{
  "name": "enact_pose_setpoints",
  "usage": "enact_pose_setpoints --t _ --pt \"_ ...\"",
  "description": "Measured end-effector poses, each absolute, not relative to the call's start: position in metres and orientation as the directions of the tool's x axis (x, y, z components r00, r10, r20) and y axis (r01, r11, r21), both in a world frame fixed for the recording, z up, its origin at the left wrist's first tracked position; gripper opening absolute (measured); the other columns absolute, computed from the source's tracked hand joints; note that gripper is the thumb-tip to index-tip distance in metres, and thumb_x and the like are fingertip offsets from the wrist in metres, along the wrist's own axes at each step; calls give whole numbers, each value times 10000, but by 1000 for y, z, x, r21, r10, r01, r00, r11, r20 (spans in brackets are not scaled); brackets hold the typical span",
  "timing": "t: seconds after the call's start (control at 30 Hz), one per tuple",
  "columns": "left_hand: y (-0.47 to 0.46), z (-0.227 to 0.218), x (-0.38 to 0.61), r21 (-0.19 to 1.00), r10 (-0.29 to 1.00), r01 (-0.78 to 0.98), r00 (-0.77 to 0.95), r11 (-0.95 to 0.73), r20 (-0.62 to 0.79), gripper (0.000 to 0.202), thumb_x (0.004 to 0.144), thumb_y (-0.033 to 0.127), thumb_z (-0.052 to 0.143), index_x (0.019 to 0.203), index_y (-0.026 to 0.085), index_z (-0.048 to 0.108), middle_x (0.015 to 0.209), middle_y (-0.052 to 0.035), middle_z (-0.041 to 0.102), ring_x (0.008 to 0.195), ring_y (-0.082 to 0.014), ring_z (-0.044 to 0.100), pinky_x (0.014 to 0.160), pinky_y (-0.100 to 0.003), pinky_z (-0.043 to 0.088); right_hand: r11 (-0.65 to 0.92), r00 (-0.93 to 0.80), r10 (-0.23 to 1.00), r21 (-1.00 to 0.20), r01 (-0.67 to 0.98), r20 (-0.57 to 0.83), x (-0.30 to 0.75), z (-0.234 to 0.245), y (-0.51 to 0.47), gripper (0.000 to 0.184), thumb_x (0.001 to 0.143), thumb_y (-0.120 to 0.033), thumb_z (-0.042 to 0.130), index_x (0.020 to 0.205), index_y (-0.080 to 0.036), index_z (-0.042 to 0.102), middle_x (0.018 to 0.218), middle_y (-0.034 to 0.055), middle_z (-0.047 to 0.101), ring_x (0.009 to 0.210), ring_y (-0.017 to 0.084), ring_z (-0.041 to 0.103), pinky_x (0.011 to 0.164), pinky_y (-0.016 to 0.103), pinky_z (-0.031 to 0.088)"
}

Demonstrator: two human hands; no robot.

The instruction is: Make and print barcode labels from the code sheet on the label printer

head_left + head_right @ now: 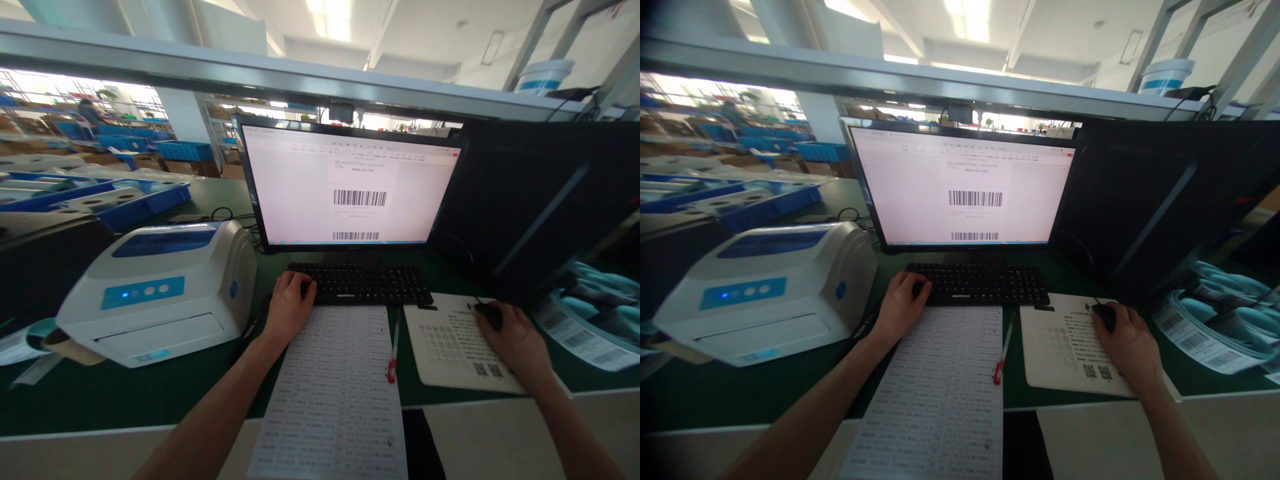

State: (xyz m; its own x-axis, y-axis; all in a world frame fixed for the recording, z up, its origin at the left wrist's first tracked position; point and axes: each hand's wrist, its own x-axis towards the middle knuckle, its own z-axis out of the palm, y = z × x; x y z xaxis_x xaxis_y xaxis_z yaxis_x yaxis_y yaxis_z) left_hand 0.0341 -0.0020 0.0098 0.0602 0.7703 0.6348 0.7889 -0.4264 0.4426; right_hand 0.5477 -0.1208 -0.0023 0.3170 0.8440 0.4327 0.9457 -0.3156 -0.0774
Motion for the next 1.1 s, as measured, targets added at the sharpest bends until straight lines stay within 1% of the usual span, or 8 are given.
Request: enact_pose_setpoints --t 0.23,0.57,0.83,1.1 --pt "-4 13 35 455 776 782 55 -425 629 67 985 261 580 1008 233 637 1058 -102 614 1038 -345 607 972 -534 529 -307 313 843 -85 948 438 545 -1 -121 573 959 -653 419 1303 -229 595 1198 114 657 1041 314 661 827 454 546" --pt "-3 12 35 452 775 784 58 -426 630 54 970 238 595 999 232 641 1055 -102 610 1039 -345 603 981 -542 531 -308 315 844 -89 947 434 545 1 -122 586 958 -652 407 1303 -223 609 1195 126 659 996 311 663 795 456 545" --pt "-3 11 35 459 780 782 53 -421 624 64 965 236 587 999 238 641 1058 -100 613 1037 -345 606 970 -537 537 -310 320 850 -93 946 420 547 -1 -121 577 960 -660 415 1302 -233 599 1194 112 658 1021 310 659 813 455 548" --pt "-3 11 34 451 775 779 72 -437 628 80 950 207 580 992 233 644 1051 -99 618 1034 -341 610 978 -532 530 -297 302 842 -82 951 448 546 0 -122 564 959 -663 431 1300 -244 597 1208 102 661 1034 303 660 817 442 544"
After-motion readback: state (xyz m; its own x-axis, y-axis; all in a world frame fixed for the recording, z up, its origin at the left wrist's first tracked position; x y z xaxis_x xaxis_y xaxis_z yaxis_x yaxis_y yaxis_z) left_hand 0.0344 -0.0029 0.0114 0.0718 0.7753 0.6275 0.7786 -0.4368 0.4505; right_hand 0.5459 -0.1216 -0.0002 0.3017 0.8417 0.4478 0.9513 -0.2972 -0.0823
